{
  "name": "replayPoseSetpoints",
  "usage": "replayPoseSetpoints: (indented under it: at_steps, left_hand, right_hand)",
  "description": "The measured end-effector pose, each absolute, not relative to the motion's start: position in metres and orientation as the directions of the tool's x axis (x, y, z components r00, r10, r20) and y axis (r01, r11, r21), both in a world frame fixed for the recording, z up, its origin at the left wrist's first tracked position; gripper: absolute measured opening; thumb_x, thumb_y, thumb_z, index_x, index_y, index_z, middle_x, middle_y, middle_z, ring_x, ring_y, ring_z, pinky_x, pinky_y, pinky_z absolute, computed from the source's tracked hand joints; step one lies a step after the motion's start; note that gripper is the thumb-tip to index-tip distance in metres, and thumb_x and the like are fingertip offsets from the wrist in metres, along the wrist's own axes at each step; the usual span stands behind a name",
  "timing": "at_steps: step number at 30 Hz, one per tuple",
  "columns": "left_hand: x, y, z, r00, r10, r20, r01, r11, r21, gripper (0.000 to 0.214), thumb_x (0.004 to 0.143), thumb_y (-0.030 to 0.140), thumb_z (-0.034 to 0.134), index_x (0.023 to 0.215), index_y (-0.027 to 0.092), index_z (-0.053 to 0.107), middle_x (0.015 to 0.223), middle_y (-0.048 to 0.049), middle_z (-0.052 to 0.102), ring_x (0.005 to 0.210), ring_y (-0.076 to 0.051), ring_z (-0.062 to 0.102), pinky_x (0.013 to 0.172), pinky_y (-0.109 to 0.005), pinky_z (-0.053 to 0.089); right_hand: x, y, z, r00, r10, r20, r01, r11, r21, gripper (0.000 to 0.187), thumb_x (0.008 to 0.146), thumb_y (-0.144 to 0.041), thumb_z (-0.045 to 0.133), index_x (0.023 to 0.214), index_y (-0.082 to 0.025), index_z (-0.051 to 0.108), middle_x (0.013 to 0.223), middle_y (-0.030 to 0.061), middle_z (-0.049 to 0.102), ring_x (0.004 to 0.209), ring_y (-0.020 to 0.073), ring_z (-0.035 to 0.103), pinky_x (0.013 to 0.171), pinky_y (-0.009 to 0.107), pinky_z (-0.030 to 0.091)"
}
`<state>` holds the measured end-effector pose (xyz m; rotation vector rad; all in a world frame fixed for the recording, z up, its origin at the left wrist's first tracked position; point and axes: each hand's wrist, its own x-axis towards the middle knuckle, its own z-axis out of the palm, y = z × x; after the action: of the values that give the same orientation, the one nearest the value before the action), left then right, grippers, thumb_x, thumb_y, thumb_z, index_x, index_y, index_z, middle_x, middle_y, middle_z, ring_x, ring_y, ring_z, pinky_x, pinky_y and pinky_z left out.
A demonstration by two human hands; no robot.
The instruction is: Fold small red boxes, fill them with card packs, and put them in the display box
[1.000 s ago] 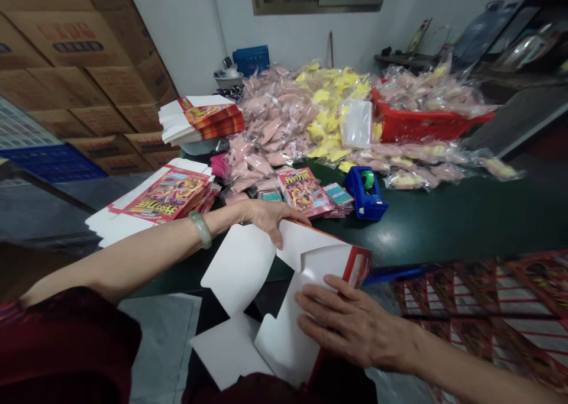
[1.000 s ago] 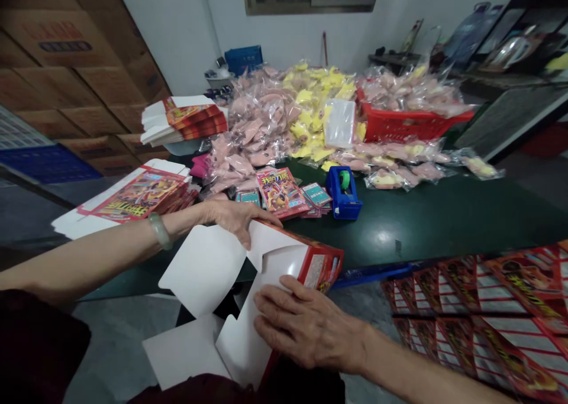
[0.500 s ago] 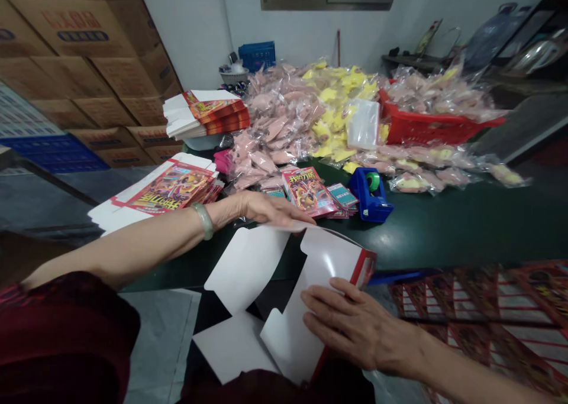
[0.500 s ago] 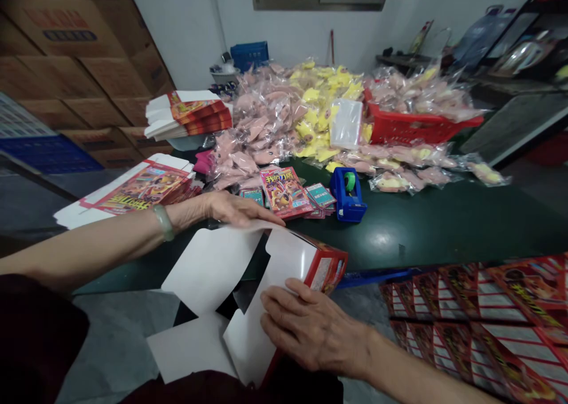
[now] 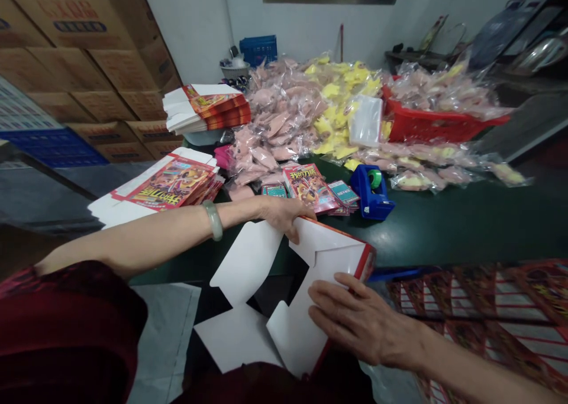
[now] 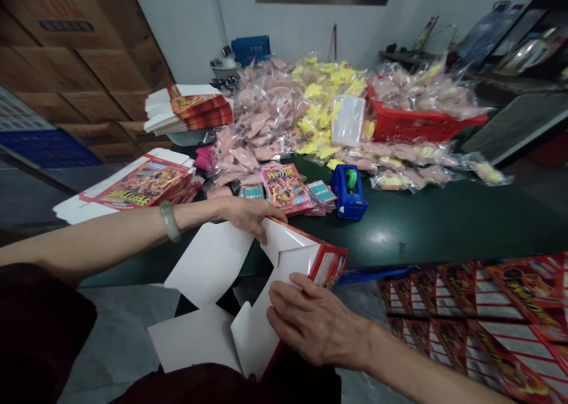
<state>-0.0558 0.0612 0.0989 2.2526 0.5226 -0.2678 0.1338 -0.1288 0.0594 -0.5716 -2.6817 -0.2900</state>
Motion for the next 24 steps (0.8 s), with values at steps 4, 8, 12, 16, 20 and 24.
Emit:
replayPoseSetpoints:
  at_steps: [4,8,12,16,20,24]
  left_hand:
    - [-0.054,0.056,0.105,0.873,0.293,-0.390,0.485,-0.615,0.622,0.049,0.059,0.023,0.072,0.106,0.015,0.064,0.091,-0.0052,0.067,0.080,-0.021,0.058,0.067,-0.028,0.042]
    - [-0.048,0.054,0.112,0.861,0.289,-0.419,0.503,-0.614,0.609,0.043,0.056,0.021,0.073,0.098,0.017,0.067,0.084,-0.0025,0.068,0.073,-0.019,0.057,0.065,-0.027,0.042]
    - [-0.038,0.057,0.119,0.863,0.286,-0.416,0.498,-0.615,0.611,0.040,0.051,0.016,0.074,0.090,0.019,0.069,0.079,-0.0001,0.067,0.073,-0.019,0.056,0.068,-0.028,0.043]
    - [-0.030,0.059,0.117,0.854,0.306,-0.422,0.516,-0.605,0.606,0.041,0.048,0.013,0.075,0.089,0.017,0.070,0.073,-0.0011,0.067,0.073,-0.021,0.057,0.072,-0.031,0.043]
    - [-0.036,0.062,0.124,0.864,0.330,-0.380,0.503,-0.596,0.626,0.052,0.049,0.018,0.077,0.101,0.017,0.067,0.088,-0.0033,0.070,0.083,-0.022,0.060,0.076,-0.032,0.044]
    - [-0.080,0.057,0.148,0.810,0.579,-0.090,0.443,-0.506,0.740,0.062,0.065,0.036,0.071,0.121,0.017,0.054,0.124,-0.0104,0.058,0.109,-0.026,0.054,0.085,-0.033,0.043]
  right_hand:
    - [0.134,-0.134,0.071,-0.837,0.365,0.407,0.420,0.906,0.050,0.027,0.092,-0.032,0.044,0.108,-0.016,0.058,0.112,0.0067,0.064,0.110,0.0198,0.052,0.099,0.038,0.036]
    - [0.131,-0.121,0.095,-0.644,0.515,0.565,0.581,0.810,-0.076,0.047,0.085,-0.051,0.051,0.115,-0.015,0.050,0.113,0.0137,0.061,0.106,0.0234,0.055,0.089,0.039,0.044]
    - [0.125,-0.071,0.121,-0.400,0.856,0.327,0.892,0.446,-0.077,0.059,0.077,-0.046,0.061,0.122,-0.010,0.046,0.111,0.0194,0.061,0.101,0.0346,0.059,0.078,0.045,0.048]
    - [0.123,-0.026,0.137,-0.521,0.802,-0.292,0.853,0.499,-0.152,0.062,0.072,-0.047,0.062,0.122,-0.014,0.047,0.089,0.0107,0.068,0.077,0.0287,0.066,0.064,0.037,0.050]
    - [0.126,-0.015,0.143,-0.566,0.737,-0.370,0.825,0.500,-0.265,0.051,0.072,-0.037,0.062,0.118,-0.016,0.052,0.093,0.0083,0.069,0.082,0.0254,0.066,0.069,0.034,0.051]
    - [0.140,-0.018,0.139,-0.486,0.736,-0.471,0.845,0.260,-0.466,0.039,0.072,-0.038,0.062,0.105,-0.017,0.059,0.100,0.0070,0.069,0.090,0.0243,0.065,0.075,0.032,0.051]
